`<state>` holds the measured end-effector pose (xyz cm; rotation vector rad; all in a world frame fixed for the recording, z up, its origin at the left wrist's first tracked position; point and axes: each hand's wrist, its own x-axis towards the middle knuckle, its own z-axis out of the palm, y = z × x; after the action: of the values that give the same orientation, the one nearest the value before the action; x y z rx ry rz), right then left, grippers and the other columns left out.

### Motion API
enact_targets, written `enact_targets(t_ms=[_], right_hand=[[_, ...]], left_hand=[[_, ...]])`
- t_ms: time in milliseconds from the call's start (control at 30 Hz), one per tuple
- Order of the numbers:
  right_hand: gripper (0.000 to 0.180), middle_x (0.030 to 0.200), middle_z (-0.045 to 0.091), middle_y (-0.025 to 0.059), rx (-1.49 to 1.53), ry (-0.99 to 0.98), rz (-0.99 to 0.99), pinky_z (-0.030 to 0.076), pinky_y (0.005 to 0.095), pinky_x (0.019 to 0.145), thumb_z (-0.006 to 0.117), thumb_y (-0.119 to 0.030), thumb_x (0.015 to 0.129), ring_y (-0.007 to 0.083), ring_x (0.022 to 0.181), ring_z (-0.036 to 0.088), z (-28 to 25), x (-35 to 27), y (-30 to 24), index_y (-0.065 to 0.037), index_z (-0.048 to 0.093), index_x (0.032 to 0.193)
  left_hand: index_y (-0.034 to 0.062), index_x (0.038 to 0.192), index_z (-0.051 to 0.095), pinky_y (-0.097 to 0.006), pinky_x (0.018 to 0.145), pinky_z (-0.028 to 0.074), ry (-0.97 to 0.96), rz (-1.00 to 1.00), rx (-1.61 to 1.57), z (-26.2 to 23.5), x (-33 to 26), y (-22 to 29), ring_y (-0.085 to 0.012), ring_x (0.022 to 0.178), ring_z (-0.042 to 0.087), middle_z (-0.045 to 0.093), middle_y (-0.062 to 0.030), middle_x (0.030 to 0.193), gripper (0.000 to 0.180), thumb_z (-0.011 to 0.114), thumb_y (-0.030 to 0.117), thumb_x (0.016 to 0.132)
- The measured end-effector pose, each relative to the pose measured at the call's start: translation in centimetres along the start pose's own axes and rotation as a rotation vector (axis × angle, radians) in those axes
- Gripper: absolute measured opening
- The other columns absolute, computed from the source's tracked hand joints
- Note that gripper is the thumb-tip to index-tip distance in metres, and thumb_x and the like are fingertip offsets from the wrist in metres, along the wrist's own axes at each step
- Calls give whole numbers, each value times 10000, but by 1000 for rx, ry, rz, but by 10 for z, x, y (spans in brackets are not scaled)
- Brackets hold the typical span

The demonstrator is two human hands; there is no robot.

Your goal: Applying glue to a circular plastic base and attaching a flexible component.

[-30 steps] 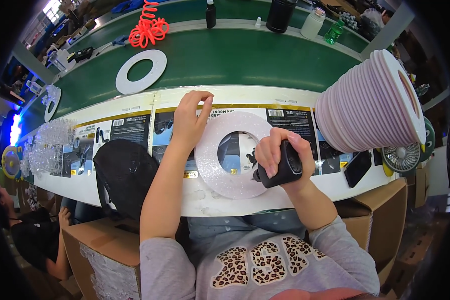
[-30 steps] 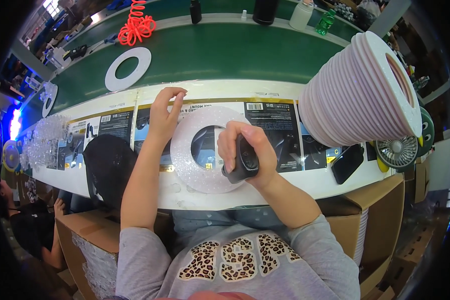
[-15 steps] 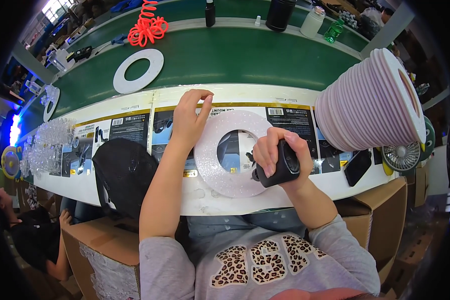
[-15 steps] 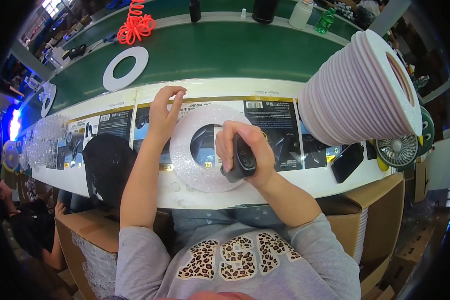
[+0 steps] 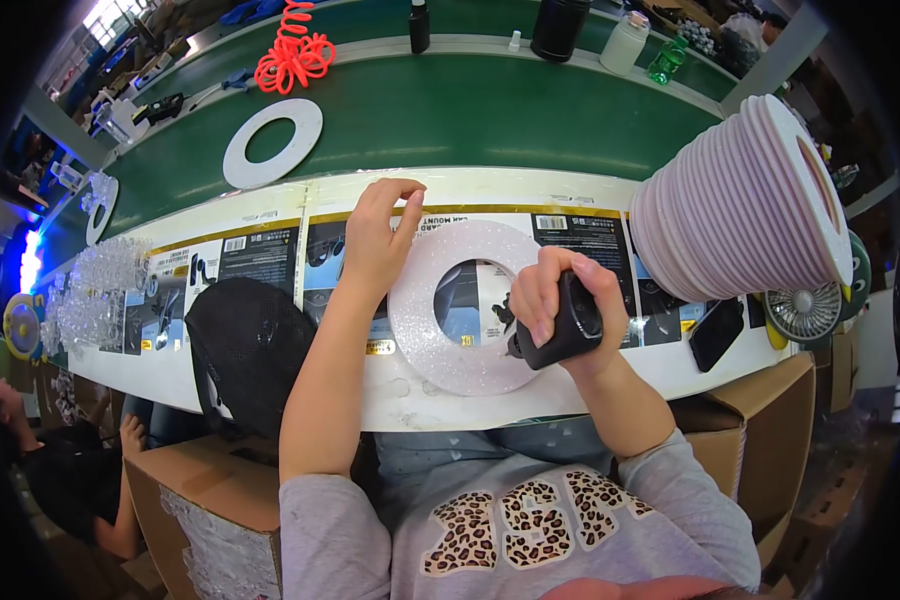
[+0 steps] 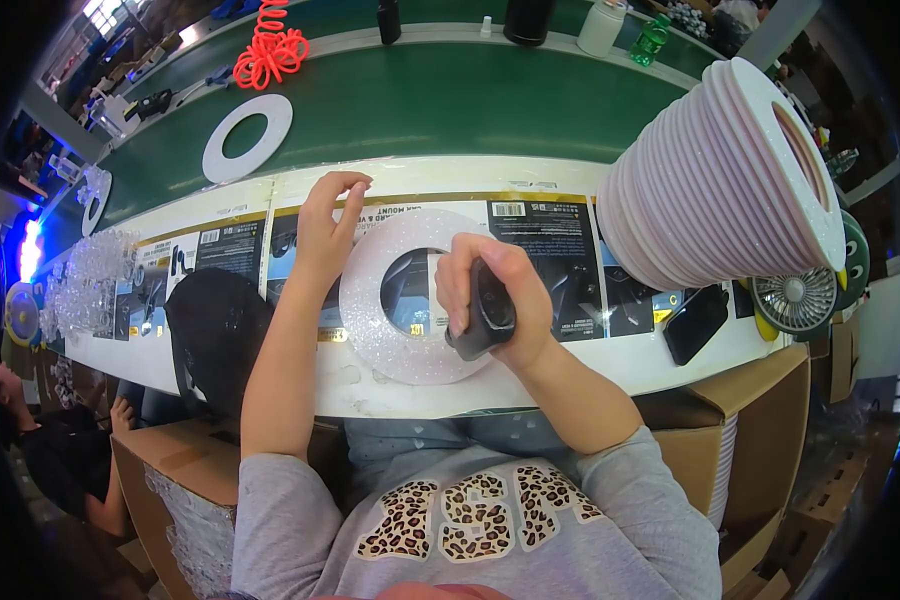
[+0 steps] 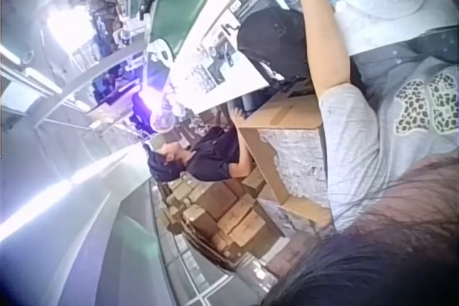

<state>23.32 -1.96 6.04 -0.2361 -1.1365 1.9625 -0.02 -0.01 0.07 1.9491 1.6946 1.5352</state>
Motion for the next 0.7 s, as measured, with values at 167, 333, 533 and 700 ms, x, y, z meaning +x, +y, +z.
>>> enact_targets(t_ms=[167,333,533,700], right_hand=[[467,557,524,70,132,-69,33,362,253,532,380,-374,983,126,507,454,-2,-2,-9,-38,490,678],[455,536,529,66,17,-140,129,358,270,518,378,-344,974,136,477,462,5,-6,-12,-44,494,651],[483,531,509,52,-21,-182,216,342,252,534,371,-371,977,123,537,435,7,-8,-9,-42,492,645],[484,529,501,52,-64,-188,237,339,250,535,368,-361,981,121,535,433,8,-9,-10,-44,487,636]], left_hand=[[4,986,637,-371,797,487,5,7,-4,-1,0,0,-299,898,625,654,-136,942,164,587,156,950],[9,986,638,-372,797,487,6,13,8,-1,0,0,-300,899,623,654,-134,943,160,588,156,948],[9,981,640,-371,796,487,8,11,1,0,0,1,-299,900,623,655,-132,940,162,587,159,949],[10,980,641,-370,798,487,2,8,12,-1,0,1,-298,903,625,656,-131,944,167,584,164,951]])
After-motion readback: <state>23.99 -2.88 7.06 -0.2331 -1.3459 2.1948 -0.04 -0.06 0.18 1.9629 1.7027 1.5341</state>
